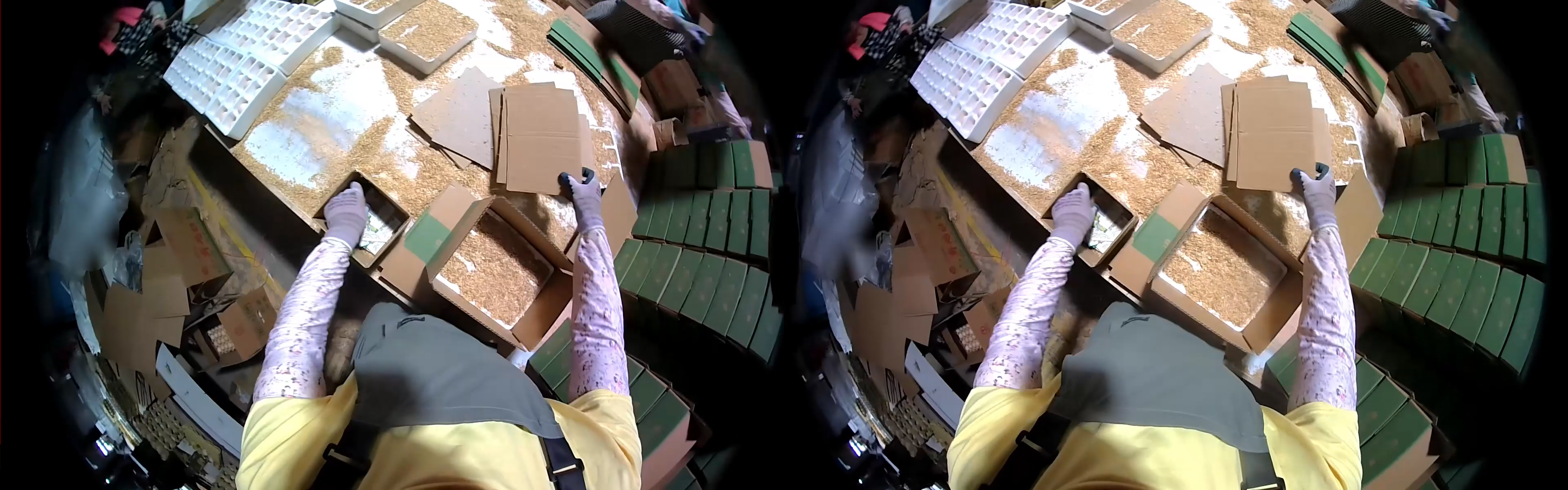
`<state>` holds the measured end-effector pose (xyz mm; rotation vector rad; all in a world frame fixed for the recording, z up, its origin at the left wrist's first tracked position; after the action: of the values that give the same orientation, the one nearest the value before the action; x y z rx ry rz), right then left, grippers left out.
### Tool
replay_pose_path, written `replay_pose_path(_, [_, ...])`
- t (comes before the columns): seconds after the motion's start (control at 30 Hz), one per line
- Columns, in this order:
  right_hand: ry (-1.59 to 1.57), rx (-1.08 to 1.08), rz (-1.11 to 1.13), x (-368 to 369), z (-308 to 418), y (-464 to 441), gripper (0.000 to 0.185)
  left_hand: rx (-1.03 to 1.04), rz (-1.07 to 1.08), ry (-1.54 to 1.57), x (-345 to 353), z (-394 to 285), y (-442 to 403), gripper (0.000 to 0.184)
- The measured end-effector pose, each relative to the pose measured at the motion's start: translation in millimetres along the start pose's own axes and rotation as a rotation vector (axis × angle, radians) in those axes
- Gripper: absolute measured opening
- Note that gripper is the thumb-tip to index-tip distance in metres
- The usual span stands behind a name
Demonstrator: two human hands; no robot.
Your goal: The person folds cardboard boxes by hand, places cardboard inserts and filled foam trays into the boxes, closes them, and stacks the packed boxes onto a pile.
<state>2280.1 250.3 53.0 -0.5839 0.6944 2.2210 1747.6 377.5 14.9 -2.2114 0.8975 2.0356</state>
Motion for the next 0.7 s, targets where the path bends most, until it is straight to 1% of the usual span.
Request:
replay_pose_path(0.07, [-0.133,0.091,-0.025,-27.2,-16.9,4.0,0.046,0.008,0.013,0.053,-4.1,10.4,-1.3,0.025])
replay_pose_path(0.1, [-0.233,0.115,-0.026,-42.6,-25.7,8.4,0.04,0.04,0.004,0.081,-3.9,14.7,1.3,0.035])
replay_pose_path(0.13, [-0.086,-0.02,-0.15,-64.9,-35.8,9.6,0.032,0.054,0.007,0.014,5.1,25.9,-3.0,0.033])
replay_pose_path(0.2, [-0.421,0.093,-0.077,-94.7,-74.6,17.7,0.026,0.048,0.021,0.103,-28.1,16.3,13.0,0.029])
replay_pose_path(0.23, [-0.546,0.064,-0.091,-114.0,-83.7,28.5,0.022,0.034,0.023,0.112,-48.2,6.3,22.1,0.029])
replay_pose_path(0.27, [-0.682,0.055,-0.08,-132.1,-92.1,41.0,0.03,0.081,-0.118,0.143,-74.8,-12.4,36.9,0.028])
replay_pose_path(0.3, [-0.63,-0.012,-0.196,-154.4,-76.0,73.7,0.034,0.277,-0.375,0.113,-109.0,-45.9,53.6,0.025])
replay_pose_path(0.33, [-0.567,-0.073,-0.314,-169.1,-38.9,122.6,0.039,0.467,-0.706,0.218,-146.2,-90.2,80.6,0.022])
replay_pose_path(0.37, [-0.453,-0.229,-0.372,-179.7,6.2,169.6,0.04,0.614,-0.822,0.366,-170.8,-135.4,105.2,0.025])
replay_pose_path(0.4, [-0.331,-0.378,-0.422,-179.3,41.3,211.8,0.041,0.787,-0.708,0.645,-165.8,-176.4,115.8,0.029])
replay_pose_path(0.43, [-0.465,-0.354,-0.367,-172.9,43.8,235.2,0.039,1.067,-0.578,0.445,-157.1,-229.2,133.6,0.03])
replay_pose_path(0.47, [-0.599,-0.34,-0.305,-167.0,46.0,256.6,0.037,1.188,-0.45,0.205,-142.0,-266.2,148.7,0.037])
replay_pose_path(0.53, [-0.355,-0.57,-0.457,-156.8,66.8,329.8,0.039,1.054,-0.412,0.216,-134.6,-271.2,140.4,0.048])
replay_pose_path(0.57, [-0.11,-0.627,-0.351,-142.3,70.1,358.6,0.04,0.969,-0.527,0.325,-145.0,-252.5,131.7,0.053])
replay_pose_path(0.6, [0.131,-0.649,-0.248,-120.8,62.9,370.6,0.04,0.838,-0.617,0.442,-149.9,-226.4,123.4,0.05])
replay_pose_path(0.63, [0.358,-0.694,-0.14,-99.0,53.2,384.5,0.04,0.702,-0.587,0.685,-144.9,-196.9,108.6,0.049])
replay_pose_path(0.67, [0.588,-0.723,-0.032,-71.5,30.5,386.3,0.039,0.617,-0.647,0.841,-138.6,-175.1,99.0,0.045])
replay_pose_path(0.7, [0.654,-0.673,-0.024,-54.5,19.1,385.5,0.038,0.564,-0.473,1.012,-106.6,-159.2,76.1,0.045])
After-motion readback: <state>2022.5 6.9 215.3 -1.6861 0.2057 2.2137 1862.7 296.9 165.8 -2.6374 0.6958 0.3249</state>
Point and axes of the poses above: each hand's wrist, its own y-axis away from the middle knuckle, its own x-axis out of the palm, z = x × y, the point moved 7 cm from there along -y, towards the middle knuckle, and after that the axes turned 13 degrees about x, right-handed, at the moved point
